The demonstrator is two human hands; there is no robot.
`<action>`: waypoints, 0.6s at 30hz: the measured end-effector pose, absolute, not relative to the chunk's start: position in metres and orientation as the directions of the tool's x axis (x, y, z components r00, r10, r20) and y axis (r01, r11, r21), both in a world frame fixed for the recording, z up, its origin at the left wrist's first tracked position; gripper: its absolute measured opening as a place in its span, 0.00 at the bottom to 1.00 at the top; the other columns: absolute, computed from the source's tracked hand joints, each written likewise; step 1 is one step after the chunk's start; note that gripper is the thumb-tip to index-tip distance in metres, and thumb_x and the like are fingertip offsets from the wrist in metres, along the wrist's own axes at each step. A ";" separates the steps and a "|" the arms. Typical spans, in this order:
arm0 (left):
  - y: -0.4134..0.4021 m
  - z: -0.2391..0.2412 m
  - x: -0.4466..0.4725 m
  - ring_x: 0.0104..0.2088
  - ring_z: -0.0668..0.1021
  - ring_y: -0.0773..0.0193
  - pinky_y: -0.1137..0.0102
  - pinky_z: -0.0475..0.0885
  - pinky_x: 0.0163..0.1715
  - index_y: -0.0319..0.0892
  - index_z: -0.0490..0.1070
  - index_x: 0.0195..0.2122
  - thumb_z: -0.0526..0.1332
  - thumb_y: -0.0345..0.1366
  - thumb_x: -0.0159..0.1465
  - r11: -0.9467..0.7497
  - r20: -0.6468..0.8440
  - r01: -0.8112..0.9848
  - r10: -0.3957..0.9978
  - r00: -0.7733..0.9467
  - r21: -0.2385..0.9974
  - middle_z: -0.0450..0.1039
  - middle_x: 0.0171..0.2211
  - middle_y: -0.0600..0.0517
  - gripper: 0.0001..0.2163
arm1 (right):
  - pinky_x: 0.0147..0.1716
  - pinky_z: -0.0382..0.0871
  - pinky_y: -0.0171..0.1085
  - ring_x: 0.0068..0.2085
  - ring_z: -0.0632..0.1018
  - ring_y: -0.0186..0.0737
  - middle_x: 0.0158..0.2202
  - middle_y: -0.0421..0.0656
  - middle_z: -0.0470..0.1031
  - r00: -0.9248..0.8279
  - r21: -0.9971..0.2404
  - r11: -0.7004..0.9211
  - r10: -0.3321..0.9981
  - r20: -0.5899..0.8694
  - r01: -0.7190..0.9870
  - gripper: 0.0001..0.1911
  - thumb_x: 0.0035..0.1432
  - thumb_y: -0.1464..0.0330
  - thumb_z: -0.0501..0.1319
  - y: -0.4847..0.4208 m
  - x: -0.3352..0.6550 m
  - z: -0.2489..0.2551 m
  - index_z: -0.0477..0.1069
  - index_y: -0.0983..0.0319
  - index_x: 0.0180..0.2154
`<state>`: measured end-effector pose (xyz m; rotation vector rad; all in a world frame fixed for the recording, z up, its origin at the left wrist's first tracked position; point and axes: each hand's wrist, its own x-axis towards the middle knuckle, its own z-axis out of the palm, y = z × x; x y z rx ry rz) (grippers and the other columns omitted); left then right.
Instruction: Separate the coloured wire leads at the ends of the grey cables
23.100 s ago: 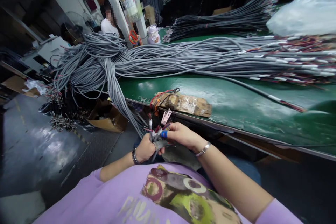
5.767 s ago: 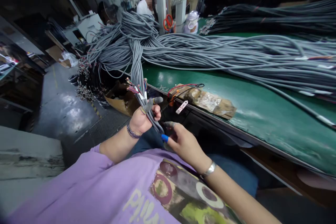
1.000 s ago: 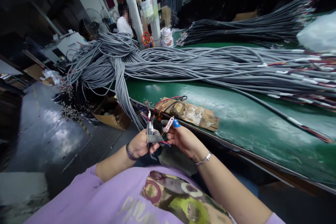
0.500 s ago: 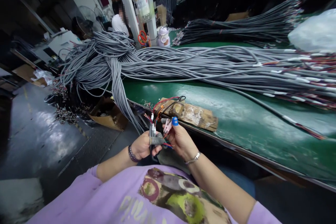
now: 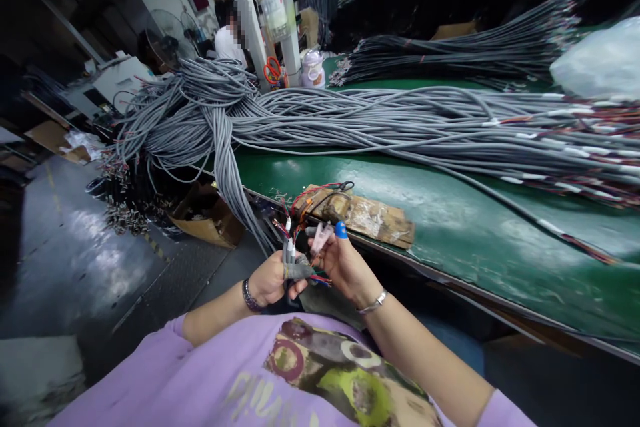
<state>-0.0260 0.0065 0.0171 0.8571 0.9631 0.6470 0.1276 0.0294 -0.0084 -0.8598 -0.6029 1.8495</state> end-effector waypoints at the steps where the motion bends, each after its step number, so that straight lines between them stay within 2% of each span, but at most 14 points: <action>1: 0.004 0.018 -0.026 0.10 0.65 0.73 0.76 0.56 0.09 0.39 0.66 0.22 0.72 0.50 0.41 0.508 -0.424 -0.098 0.797 0.430 0.856 0.67 0.13 0.55 0.22 | 0.31 0.70 0.36 0.29 0.74 0.37 0.32 0.43 0.76 -0.298 -0.702 -0.420 0.907 -0.299 -0.575 0.30 0.50 0.39 0.57 0.029 0.129 -0.008 0.73 0.59 0.33; 5: -0.005 0.022 -0.023 0.10 0.65 0.73 0.76 0.58 0.10 0.39 0.65 0.20 0.72 0.51 0.42 0.456 -0.390 -0.109 0.843 0.370 0.883 0.67 0.13 0.55 0.22 | 0.28 0.69 0.35 0.27 0.73 0.35 0.32 0.44 0.77 -0.343 -0.660 -0.462 0.886 -0.312 -0.593 0.25 0.52 0.44 0.61 0.029 0.133 -0.006 0.74 0.60 0.33; 9: -0.010 0.020 -0.014 0.11 0.66 0.74 0.76 0.58 0.11 0.38 0.65 0.21 0.70 0.53 0.44 0.422 -0.364 -0.155 0.881 0.301 0.893 0.67 0.15 0.55 0.23 | 0.26 0.67 0.35 0.26 0.73 0.36 0.28 0.42 0.76 -0.321 -0.682 -0.435 0.899 -0.296 -0.588 0.21 0.52 0.49 0.64 0.031 0.133 -0.008 0.75 0.61 0.33; 18: -0.003 0.009 -0.008 0.11 0.66 0.73 0.76 0.58 0.11 0.38 0.66 0.21 0.70 0.51 0.45 0.425 -0.376 -0.209 0.895 0.239 0.881 0.68 0.15 0.54 0.21 | 0.28 0.70 0.35 0.27 0.75 0.35 0.29 0.41 0.79 -0.264 -0.582 -0.432 0.898 -0.353 -0.689 0.18 0.46 0.53 0.71 0.036 0.129 -0.019 0.76 0.61 0.30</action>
